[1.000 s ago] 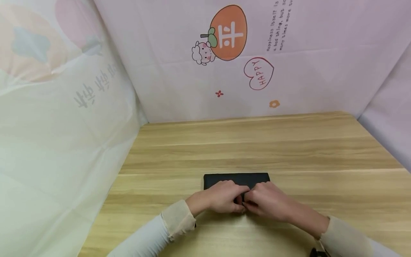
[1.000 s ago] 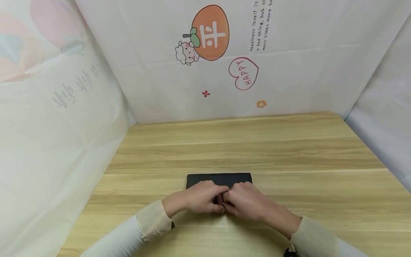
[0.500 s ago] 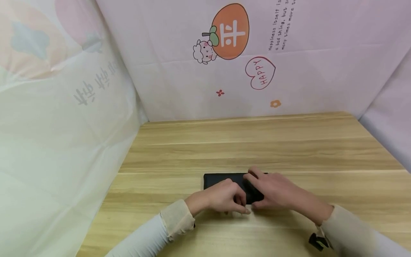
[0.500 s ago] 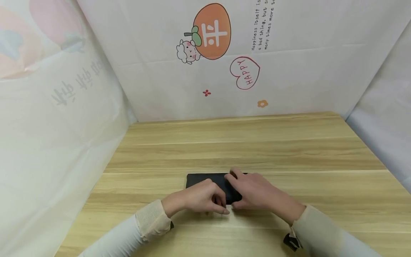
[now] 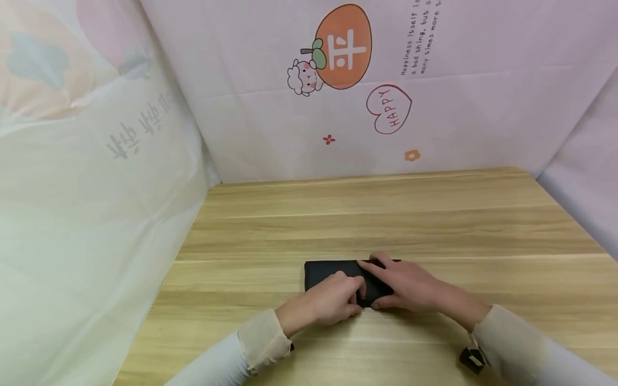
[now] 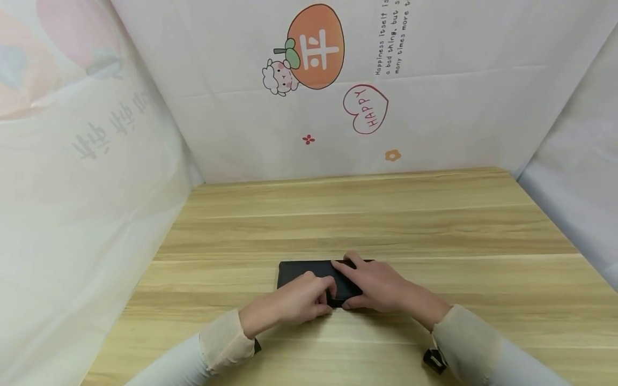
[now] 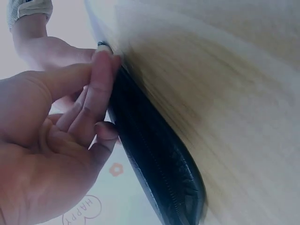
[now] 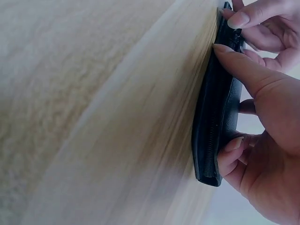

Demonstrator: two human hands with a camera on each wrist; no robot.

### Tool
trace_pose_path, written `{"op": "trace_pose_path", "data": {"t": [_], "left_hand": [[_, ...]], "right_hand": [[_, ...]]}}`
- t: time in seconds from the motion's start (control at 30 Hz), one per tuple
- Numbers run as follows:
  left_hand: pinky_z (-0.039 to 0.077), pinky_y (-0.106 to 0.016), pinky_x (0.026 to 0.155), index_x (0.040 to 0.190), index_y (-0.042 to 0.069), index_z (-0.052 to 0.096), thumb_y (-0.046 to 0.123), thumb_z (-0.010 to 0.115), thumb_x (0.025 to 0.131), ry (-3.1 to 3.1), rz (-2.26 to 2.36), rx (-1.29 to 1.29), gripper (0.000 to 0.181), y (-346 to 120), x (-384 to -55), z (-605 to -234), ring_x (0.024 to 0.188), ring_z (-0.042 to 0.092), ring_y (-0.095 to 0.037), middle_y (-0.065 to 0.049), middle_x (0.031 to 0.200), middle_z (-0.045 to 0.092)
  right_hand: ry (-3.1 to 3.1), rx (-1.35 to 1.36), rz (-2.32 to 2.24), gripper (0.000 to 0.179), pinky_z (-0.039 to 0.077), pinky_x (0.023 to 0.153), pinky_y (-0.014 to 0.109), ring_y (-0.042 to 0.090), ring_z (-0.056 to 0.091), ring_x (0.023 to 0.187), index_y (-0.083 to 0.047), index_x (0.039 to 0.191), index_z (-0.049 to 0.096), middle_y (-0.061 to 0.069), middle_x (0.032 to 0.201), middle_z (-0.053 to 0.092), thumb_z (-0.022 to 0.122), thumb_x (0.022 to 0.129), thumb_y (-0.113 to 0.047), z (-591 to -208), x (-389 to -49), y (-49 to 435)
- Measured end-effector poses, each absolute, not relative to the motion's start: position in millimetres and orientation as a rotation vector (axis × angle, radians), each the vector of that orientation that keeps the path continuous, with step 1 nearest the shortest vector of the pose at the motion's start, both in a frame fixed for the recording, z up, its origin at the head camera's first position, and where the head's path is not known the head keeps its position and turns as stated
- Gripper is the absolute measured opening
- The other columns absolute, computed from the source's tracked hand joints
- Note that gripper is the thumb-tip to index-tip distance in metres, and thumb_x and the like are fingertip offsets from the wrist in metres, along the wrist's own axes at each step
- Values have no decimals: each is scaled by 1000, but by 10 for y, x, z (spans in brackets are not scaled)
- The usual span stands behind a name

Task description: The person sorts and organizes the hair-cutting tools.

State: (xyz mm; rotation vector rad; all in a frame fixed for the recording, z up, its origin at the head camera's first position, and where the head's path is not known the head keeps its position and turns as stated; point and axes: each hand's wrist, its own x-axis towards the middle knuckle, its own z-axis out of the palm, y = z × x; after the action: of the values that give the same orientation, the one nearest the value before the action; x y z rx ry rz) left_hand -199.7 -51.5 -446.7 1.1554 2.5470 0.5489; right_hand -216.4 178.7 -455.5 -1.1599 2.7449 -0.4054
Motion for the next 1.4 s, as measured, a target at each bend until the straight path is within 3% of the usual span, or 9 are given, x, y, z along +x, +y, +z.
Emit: {"op": "trace_pose_path", "data": {"t": [0.1,0.2,0.47,0.73,0.97,1.17,1.4], "left_hand": [[44,-10,58,95,9,70,14,75,95,2594,543,1136,6,-528,-1973,-4453,52,52,6,14,60,60],[44,-10,57,85,11,72,13,75,94,2623,530,1120,10,-554,-1947,-4427,48,50,5,15,52,55],[45,-11,59,76,14,69,9,77,92,2641,576,1043,18,-767,-1917,-4408,46,51,5,17,48,53],[48,-13,61,78,9,68,5,77,91,2658,673,918,16,-1157,-1865,-4397,44,52,7,10,55,62],[44,-18,57,69,12,61,0,77,86,2789,576,923,26,-1369,-1875,-4386,51,49,0,11,55,55],[44,-23,55,66,13,61,-5,76,80,2893,502,882,28,-1457,-2059,-4404,58,48,-6,7,64,56],[49,-26,59,70,11,63,-6,74,82,2984,508,831,23,-1478,-2353,-4455,61,55,-10,3,68,62]], "right_hand": [[2748,-1147,-397,86,46,67,30,4,47,71,-13,158,39,12,148,42,68,92,-59,-4552,-2171,1780],[2752,-1152,-384,86,45,65,30,4,46,69,-13,159,39,13,148,42,68,92,-60,-4552,-2174,1767],[2749,-1130,-368,87,47,66,31,5,48,70,-14,159,38,14,150,41,68,92,-60,-4525,-2158,1753],[2739,-1105,-356,88,49,68,35,5,51,72,-17,160,36,14,151,39,67,92,-62,-4511,-2164,1746],[2725,-1101,-356,88,51,73,39,11,58,83,-17,161,35,12,153,38,67,92,-61,-4514,-2153,1749],[2730,-1121,-352,87,53,80,45,18,64,94,-16,160,36,13,155,39,66,93,-61,-4516,-2154,1775],[2731,-1178,-315,85,54,84,47,21,65,98,-14,160,37,14,154,39,67,94,-57,-4529,-2167,1789]]}}
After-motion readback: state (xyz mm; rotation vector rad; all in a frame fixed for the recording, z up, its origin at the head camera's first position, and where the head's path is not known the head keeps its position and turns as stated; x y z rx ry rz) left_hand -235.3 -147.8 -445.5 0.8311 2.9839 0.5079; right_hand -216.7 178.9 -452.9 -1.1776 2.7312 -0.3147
